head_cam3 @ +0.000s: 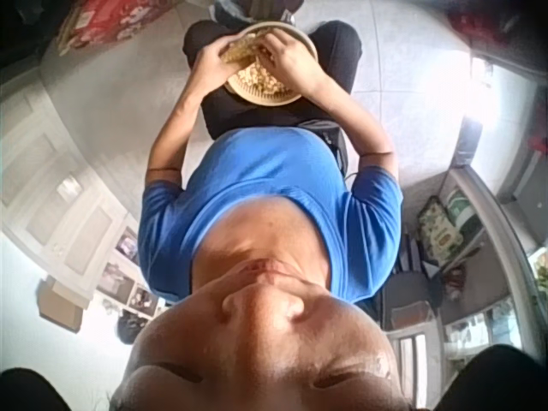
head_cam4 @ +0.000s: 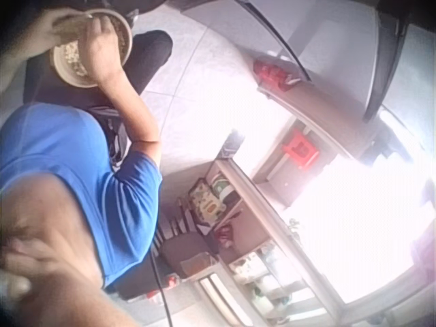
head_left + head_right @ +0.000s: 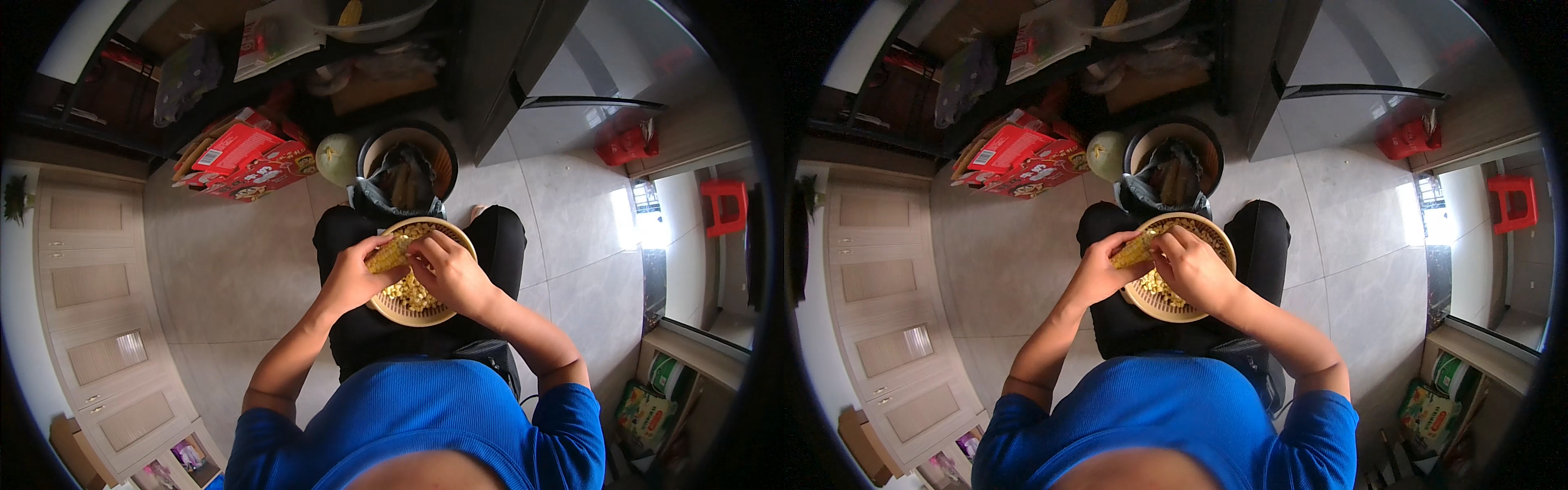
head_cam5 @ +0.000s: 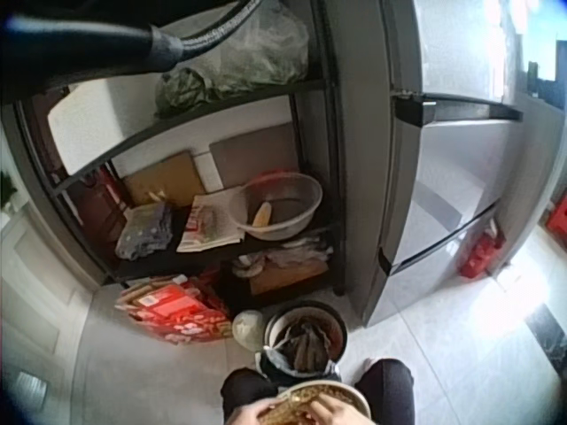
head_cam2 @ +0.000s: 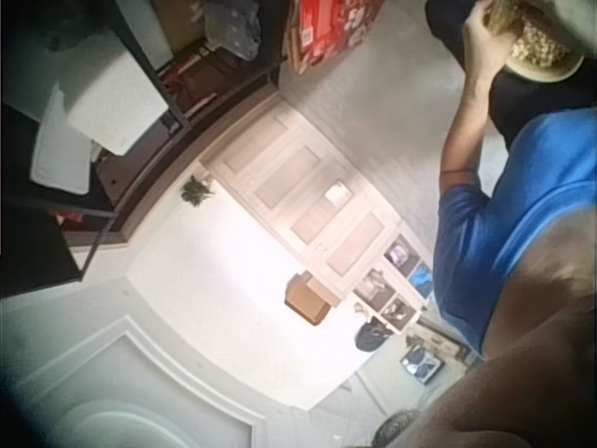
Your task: The person sits on the floor and removes corn kernels from a cob by hand, placing them into a bowl. They continue this process with multiple corn cobs, discarding the bare cobs into a nearby trash bin.
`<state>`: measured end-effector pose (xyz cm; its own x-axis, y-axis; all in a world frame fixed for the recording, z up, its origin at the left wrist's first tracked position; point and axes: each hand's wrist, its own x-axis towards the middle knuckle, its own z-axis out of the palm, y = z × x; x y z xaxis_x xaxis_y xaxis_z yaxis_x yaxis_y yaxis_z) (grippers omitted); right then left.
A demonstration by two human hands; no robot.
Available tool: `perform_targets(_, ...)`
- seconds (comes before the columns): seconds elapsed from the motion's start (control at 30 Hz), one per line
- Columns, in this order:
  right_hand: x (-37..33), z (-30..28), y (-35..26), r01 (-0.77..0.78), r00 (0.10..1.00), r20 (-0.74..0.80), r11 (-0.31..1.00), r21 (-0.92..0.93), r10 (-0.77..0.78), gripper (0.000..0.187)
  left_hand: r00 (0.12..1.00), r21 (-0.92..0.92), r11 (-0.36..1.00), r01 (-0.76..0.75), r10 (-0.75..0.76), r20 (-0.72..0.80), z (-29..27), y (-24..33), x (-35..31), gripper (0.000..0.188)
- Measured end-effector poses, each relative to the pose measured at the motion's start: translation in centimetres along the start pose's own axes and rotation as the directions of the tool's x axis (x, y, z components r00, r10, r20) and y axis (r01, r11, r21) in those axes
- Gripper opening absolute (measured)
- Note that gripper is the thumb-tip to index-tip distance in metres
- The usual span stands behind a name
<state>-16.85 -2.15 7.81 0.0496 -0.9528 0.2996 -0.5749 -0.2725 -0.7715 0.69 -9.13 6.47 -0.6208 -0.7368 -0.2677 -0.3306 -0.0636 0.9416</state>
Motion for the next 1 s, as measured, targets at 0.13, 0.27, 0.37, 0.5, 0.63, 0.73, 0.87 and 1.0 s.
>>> perform_targets(0.13, 0.0, -0.1, -0.3, -0.121, 0.992, -0.014, 0.983, 0.14, 0.124, 0.012, 0.997, 0.089, 0.996, -0.005, 0.012, -0.072, 0.1, 0.2, -0.2, 0.048)
perform_targets(0.27, -1.8, -1.3, -0.2, -0.172, 0.98, 0.106, 0.985, 0.031, 0.168, 0.012, 0.998, -0.122, 0.993, 0.004, -0.012, -0.061, -1.2, -0.7, -0.4, 0.052)
perform_targets(0.37, -4.7, 1.0, 3.1, -0.179, 0.971, 0.151, 0.983, -0.04, 0.183, 0.012, 0.969, -0.419, 0.875, 0.242, -0.192, 0.158, -2.1, 0.8, -0.7, 0.043)
perform_targets(0.5, -4.7, 1.2, 3.7, -0.301, 0.869, 0.387, 0.95, -0.078, 0.307, 0.02, 0.919, -0.589, 0.722, 0.363, -0.174, 0.353, -2.2, 1.6, -1.0, 0.042)
perform_targets(0.63, -4.6, 0.9, 3.4, -0.264, 0.935, 0.272, 0.958, 0.111, 0.226, 0.026, 0.942, -0.61, 0.727, 0.316, -0.163, 0.294, -1.8, 2.8, -1.4, 0.036)
perform_targets(0.73, -3.4, -0.4, 1.9, -0.426, 0.893, 0.169, 0.666, 0.613, 0.416, 0.03, 0.942, -0.538, 0.78, 0.321, -0.204, 0.267, -2.1, 3.2, -1.5, 0.034)
perform_targets(0.87, -0.9, -3.1, -0.8, -0.224, 0.953, 0.265, 0.932, 0.284, 0.148, 0.033, 0.942, -0.498, 0.802, 0.33, -0.242, 0.234, -2.0, 3.3, -1.4, 0.033)
perform_targets(1.0, -1.6, -0.9, -0.8, -0.329, 0.94, 0.095, 0.791, 0.517, 0.328, 0.036, 0.981, -0.641, 0.756, 0.135, -0.192, -0.02, -0.8, 2.3, -1.5, 0.035)
